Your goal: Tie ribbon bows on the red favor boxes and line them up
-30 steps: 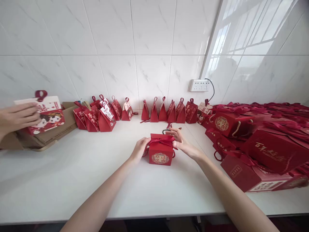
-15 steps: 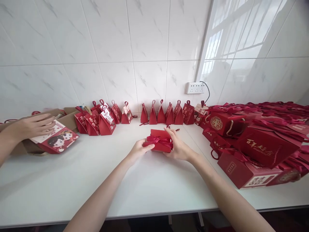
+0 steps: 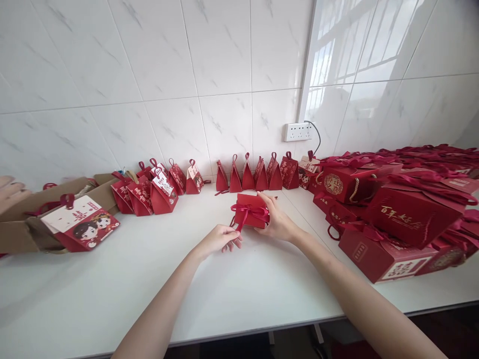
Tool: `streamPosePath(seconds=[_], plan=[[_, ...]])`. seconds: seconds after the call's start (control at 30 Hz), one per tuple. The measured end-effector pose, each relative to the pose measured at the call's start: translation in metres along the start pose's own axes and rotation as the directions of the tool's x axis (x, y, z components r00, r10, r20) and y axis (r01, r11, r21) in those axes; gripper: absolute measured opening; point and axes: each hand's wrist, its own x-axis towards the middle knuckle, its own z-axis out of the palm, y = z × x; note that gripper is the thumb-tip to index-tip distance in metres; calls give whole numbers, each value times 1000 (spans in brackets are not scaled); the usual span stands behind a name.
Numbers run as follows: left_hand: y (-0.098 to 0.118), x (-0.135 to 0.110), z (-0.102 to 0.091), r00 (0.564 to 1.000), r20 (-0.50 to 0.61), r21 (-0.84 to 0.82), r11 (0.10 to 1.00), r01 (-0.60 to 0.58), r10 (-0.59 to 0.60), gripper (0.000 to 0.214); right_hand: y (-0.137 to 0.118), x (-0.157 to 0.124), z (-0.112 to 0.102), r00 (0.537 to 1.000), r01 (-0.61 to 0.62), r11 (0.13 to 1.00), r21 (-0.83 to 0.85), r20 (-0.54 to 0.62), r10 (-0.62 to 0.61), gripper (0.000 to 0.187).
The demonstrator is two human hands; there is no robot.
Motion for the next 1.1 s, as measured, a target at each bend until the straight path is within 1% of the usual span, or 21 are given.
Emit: streamPosePath(seconds=[0.07,0.13,0.23,0.27,0.3,0.33,0.37,0.4,0.43,0.47,0.53,0.57,0.6,0.63,0.7,0.73,0.8,0.87,0.97,1.03,1.1], plan=[[0,-2,0,1000,3,41,999,27,-27,33,-1,-1,0,999,-2,1000,-15,32,2,95],[-1,-5,-1,994,87,108,992,62,-72,29,0,-1,0,998,9,999,-54,63,-5,96],[-1,-10,-8,937,259,289,944,156,-234,23,5,-2,1,995,85,986,-142,60,-77,96],[-1,-11,-11,933,242,323,929,179,-264,21,7,-2,1,993,117,979,-167,44,-111,95],[-1,-12,-14,952,162,325,925,197,-260,20,8,-2,1,989,145,972,-184,26,-143,93],[-1,-12,-17,974,33,305,930,203,-223,18,8,-2,1,986,168,967,-194,16,-168,92],[0,-11,-19,979,-122,277,941,194,-165,18,8,-2,0,983,182,963,-198,10,-184,91],[0,-10,-20,956,-274,253,951,179,-107,19,8,-1,0,981,190,962,-198,11,-192,90],[1,-10,-19,910,-412,236,960,151,-42,23,7,-1,0,980,195,961,-197,14,-196,89],[2,-9,-16,856,-516,236,966,103,35,27,6,-1,-1,980,200,960,-194,18,-200,89],[3,-7,-7,735,-634,300,952,-54,241,30,5,0,0,977,210,959,-188,22,-210,90],[3,-6,-1,664,-651,371,917,-144,367,28,4,0,1,976,215,959,-185,19,-216,90],[2,-5,6,596,-634,461,860,-220,493,25,3,0,2,975,220,958,-182,15,-221,90],[0,-3,11,545,-584,558,785,-268,601,24,3,-1,4,974,222,958,-180,10,-224,90],[-4,1,19,497,-457,718,636,-284,738,19,2,-1,6,975,221,959,-176,3,-224,89],[-7,2,21,480,-408,774,573,-269,777,16,2,-1,7,975,220,960,-174,1,-224,87],[-10,5,22,454,-352,840,490,-232,819,12,2,-1,8,974,222,960,-170,3,-225,84],[-11,6,21,422,-333,872,445,-203,844,10,2,-1,9,974,226,959,-169,10,-227,83],[-9,4,20,387,-320,883,420,-209,865,13,1,-1,9,975,223,958,-178,30,-221,87],[-7,2,21,384,-330,866,438,-240,862,14,0,-1,10,976,215,958,-192,32,-213,89],[-5,1,23,407,-370,818,501,-282,835,15,-1,-1,10,977,214,956,-201,34,-211,89]])
